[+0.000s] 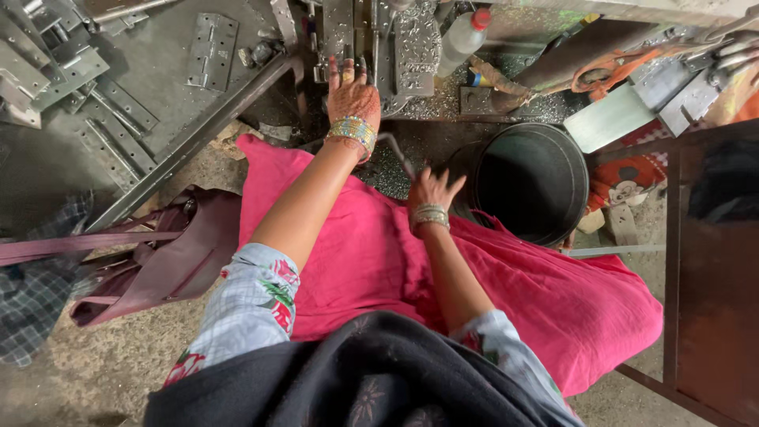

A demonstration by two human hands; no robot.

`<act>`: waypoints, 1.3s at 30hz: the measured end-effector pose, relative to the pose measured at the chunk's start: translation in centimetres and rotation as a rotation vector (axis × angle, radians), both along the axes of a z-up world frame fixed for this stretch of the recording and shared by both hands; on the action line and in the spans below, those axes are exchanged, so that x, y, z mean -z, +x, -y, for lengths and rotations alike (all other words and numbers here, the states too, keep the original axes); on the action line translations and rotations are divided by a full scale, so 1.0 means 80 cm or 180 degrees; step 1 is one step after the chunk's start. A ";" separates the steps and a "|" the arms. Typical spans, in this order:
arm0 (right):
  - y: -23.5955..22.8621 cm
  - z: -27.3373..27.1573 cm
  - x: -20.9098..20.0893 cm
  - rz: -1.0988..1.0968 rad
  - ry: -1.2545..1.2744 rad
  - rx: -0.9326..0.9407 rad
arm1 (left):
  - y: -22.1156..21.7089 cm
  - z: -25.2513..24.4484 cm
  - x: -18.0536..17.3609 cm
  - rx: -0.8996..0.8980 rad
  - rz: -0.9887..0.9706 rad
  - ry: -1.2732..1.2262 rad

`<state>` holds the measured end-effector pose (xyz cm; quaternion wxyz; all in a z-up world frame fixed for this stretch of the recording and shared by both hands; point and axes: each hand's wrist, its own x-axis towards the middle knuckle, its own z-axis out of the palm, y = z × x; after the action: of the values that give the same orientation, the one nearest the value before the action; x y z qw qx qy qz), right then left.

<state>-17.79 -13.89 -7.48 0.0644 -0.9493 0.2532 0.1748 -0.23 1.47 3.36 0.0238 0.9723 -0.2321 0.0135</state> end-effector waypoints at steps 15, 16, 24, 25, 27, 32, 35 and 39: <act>-0.023 0.005 0.037 0.0199 -0.0318 -0.0300 | 0.036 0.032 -0.001 0.0098 0.0151 0.0781; -0.020 0.004 0.047 0.0245 -0.0234 -0.0259 | 0.035 0.027 0.005 0.0121 0.0114 0.0579; -0.025 0.011 0.031 0.0069 -0.0797 -0.0511 | 0.076 0.034 0.049 -0.0118 0.0103 0.0140; -0.023 0.007 0.030 0.0167 -0.0807 -0.0560 | 0.081 0.041 0.049 -0.0237 0.0272 0.0113; -0.025 -0.002 0.032 0.0007 -0.0455 -0.0434 | 0.081 0.048 0.048 -0.0333 0.0292 0.0122; -0.025 -0.008 0.026 -0.0429 -0.0199 -0.0347 | 0.087 0.031 0.027 -0.0180 0.0215 0.0409; -0.020 0.007 0.008 -0.0306 -0.0594 -0.0491 | 0.110 0.034 0.012 -0.0175 -0.0263 0.0790; -0.022 -0.002 0.021 -0.0027 -0.0269 -0.0062 | 0.126 0.039 0.013 -0.0183 0.0379 0.0670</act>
<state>-19.53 -13.76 -9.14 0.0214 -0.9528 0.2514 0.1686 9.83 -1.61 2.34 -0.0926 0.9731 -0.2053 0.0475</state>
